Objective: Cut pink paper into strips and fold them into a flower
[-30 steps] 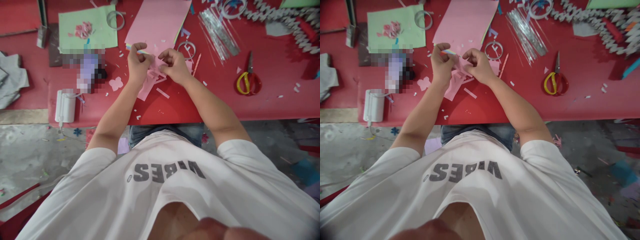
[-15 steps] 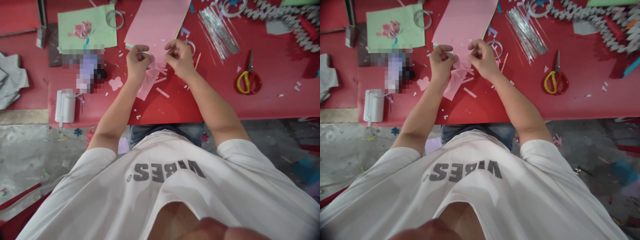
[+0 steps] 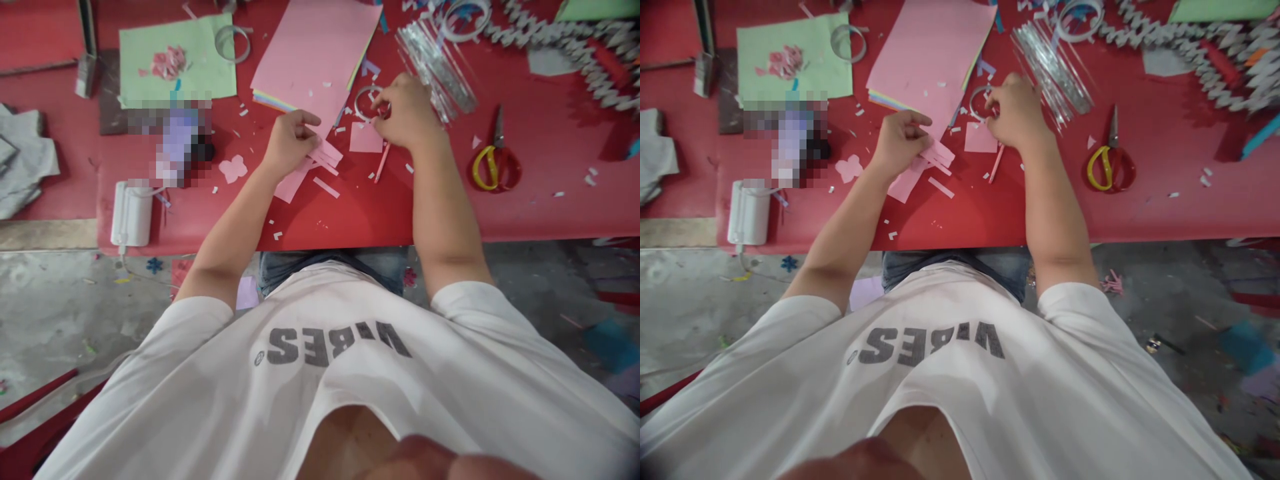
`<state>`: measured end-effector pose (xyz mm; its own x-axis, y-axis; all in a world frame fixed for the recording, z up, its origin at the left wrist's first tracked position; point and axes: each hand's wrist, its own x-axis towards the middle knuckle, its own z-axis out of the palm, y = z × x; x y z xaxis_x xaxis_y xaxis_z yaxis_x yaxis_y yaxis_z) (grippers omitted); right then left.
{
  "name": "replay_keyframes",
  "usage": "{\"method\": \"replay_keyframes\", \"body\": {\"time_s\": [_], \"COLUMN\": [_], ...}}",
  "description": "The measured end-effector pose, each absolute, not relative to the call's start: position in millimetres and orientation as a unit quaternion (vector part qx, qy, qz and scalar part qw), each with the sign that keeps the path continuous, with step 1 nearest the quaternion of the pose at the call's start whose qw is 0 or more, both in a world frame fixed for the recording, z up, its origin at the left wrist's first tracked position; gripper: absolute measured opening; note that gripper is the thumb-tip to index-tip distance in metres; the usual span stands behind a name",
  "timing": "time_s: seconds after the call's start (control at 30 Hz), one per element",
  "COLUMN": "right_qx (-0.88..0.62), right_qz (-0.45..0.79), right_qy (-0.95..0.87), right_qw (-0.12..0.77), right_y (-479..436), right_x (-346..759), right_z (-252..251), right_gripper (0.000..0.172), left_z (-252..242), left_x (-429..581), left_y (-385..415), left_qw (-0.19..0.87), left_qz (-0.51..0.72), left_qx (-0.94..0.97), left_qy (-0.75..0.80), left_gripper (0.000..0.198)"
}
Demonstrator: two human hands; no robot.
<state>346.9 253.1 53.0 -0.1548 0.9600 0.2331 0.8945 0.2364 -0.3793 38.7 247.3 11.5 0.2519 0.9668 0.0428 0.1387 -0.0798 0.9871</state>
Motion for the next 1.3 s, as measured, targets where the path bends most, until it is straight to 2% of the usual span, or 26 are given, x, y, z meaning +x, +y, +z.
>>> {"method": "replay_keyframes", "body": {"time_s": [0.1, 0.17, 0.27, 0.4, 0.53, 0.67, 0.8, 0.97, 1.13, 1.3], "right_qx": [-0.63, -0.623, -0.603, -0.573, -0.549, -0.532, -0.538, -0.541, -0.512, -0.47], "right_qz": [0.041, 0.032, 0.026, 0.094, 0.141, 0.152, 0.142, 0.143, 0.122, 0.097], "right_qy": [-0.752, -0.757, -0.757, -0.749, -0.757, -0.763, -0.764, -0.758, -0.76, -0.762], "right_qw": [0.188, 0.195, 0.252, 0.318, 0.326, 0.334, 0.328, 0.335, 0.381, 0.434], "right_y": [254.4, 255.3, 253.7, 240.6, 226.2, 225.0, 226.8, 225.4, 233.3, 243.3], "right_x": [338.5, 336.3, 331.7, 306.5, 275.1, 266.0, 269.4, 270.7, 267.7, 265.4], "right_z": [49.1, 47.9, 52.4, 68.0, 73.4, 63.2, 59.3, 59.5, 41.0, 22.4], "right_gripper": [0.011, 0.009, 0.014, 0.01, 0.026, 0.03, 0.032, 0.034, 0.043, 0.047], "left_z": [12.8, 16.4, 27.5, 46.1, 54.6, 53.2, 52.1, 48.9, 22.7, -9.2], "left_x": [41.0, 42.7, 45.7, 52.5, 59.3, 59.4, 58.0, 59.0, 58.4, 53.0], "left_y": [243.7, 241.9, 237.9, 230.2, 223.6, 221.1, 219.8, 219.5, 237.3, 261.5], "left_qw": [0.501, 0.481, 0.454, 0.513, 0.567, 0.576, 0.552, 0.527, 0.479, 0.4], "left_qz": [0.406, 0.419, 0.438, 0.438, 0.445, 0.451, 0.446, 0.461, 0.462, 0.491], "left_qx": [0.628, 0.633, 0.637, 0.615, 0.586, 0.586, 0.616, 0.621, 0.675, 0.728], "left_qy": [0.436, 0.439, 0.442, 0.408, 0.369, 0.349, 0.342, 0.351, 0.318, 0.262], "left_gripper": [0.028, 0.028, 0.032, 0.045, 0.053, 0.057, 0.06, 0.053, 0.069, 0.059]}}
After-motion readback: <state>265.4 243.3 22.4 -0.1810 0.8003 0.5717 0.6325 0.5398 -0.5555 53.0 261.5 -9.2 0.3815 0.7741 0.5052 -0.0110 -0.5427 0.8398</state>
